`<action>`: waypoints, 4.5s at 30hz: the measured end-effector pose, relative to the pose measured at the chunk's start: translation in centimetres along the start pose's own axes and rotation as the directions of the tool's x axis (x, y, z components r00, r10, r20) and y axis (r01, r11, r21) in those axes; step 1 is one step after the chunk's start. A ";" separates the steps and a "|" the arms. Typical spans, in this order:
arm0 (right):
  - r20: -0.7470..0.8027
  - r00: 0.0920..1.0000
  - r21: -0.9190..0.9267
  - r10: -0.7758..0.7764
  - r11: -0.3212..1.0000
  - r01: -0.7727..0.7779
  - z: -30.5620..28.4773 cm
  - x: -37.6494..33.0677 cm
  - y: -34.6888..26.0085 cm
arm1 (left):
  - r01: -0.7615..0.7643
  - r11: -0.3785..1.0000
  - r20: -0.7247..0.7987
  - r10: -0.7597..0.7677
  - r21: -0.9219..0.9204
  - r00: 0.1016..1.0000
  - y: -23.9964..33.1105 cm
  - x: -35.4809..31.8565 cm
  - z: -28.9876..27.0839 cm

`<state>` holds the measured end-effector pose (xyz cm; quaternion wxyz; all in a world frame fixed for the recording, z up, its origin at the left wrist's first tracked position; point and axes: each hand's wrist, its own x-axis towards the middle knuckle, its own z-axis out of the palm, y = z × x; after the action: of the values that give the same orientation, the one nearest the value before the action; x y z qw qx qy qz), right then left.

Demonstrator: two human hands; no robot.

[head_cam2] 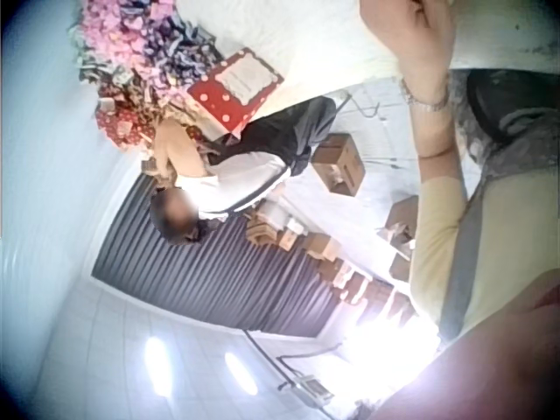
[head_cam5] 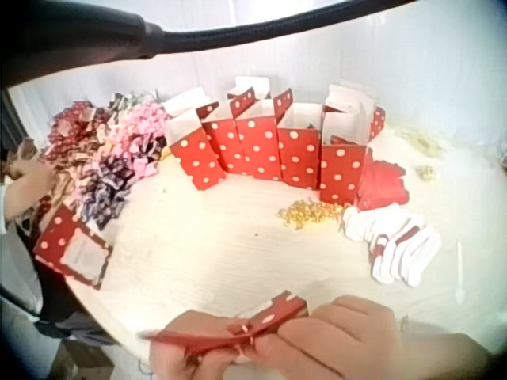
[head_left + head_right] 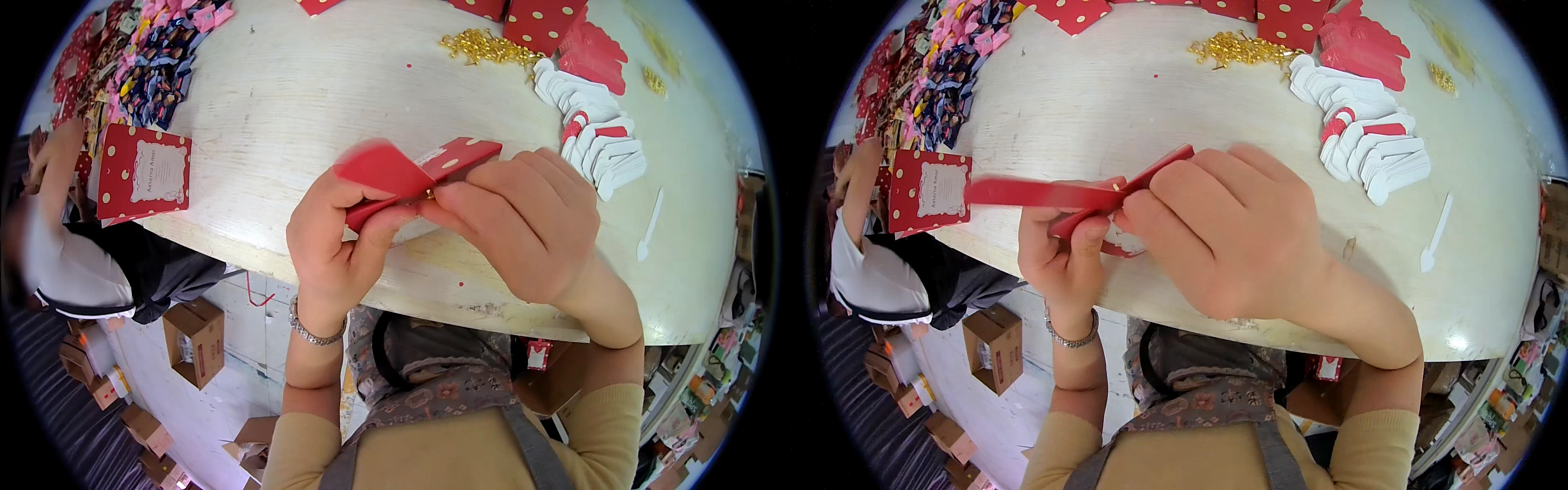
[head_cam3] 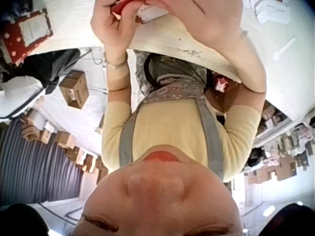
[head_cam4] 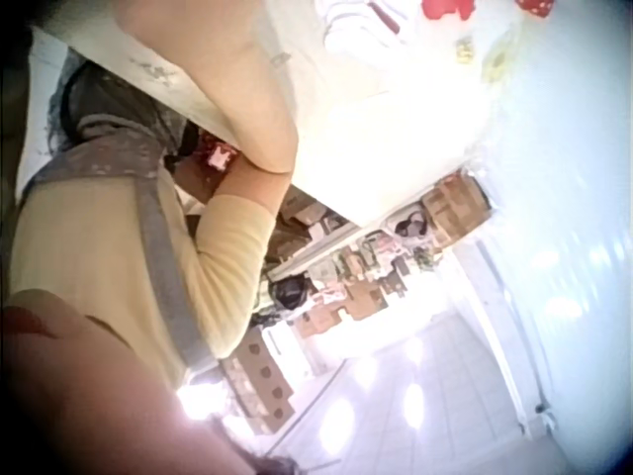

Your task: The person assembles small red polka-dotted gift boxes by folding the flaps and inserting white tissue paper. They repeatedly pick up flat box components, fold them into shape, and place tissue paper inside before closing the lid.

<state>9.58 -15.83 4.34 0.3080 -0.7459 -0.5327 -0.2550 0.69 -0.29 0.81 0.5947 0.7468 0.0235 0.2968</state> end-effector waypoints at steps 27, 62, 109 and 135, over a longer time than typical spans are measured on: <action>-0.170 0.984 0.404 0.050 0.914 0.024 2.4 -0.7 2.2 | -0.039 0.888 0.377 -0.154 0.457 0.913 5.6 5.9 -2.3; -0.086 0.995 0.432 0.056 0.902 -0.014 1.6 -1.2 2.2 | 0.000 1.000 0.543 -0.007 0.013 0.839 1.5 4.0 -3.4; 0.378 0.867 0.556 0.326 0.668 -0.494 -3.4 -3.0 -1.1 | 0.116 0.978 0.577 0.005 -0.172 0.817 1.9 0.1 -1.1; 0.268 0.927 0.637 0.263 0.674 -0.375 2.0 -4.5 -0.9 | -0.012 0.990 -0.173 -0.014 -0.144 0.985 -1.3 -4.0 -2.6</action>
<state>7.47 -17.00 -0.07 0.5556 -0.6807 -0.4718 0.0731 -3.40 0.82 -1.69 0.6430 0.6730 0.0542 0.3614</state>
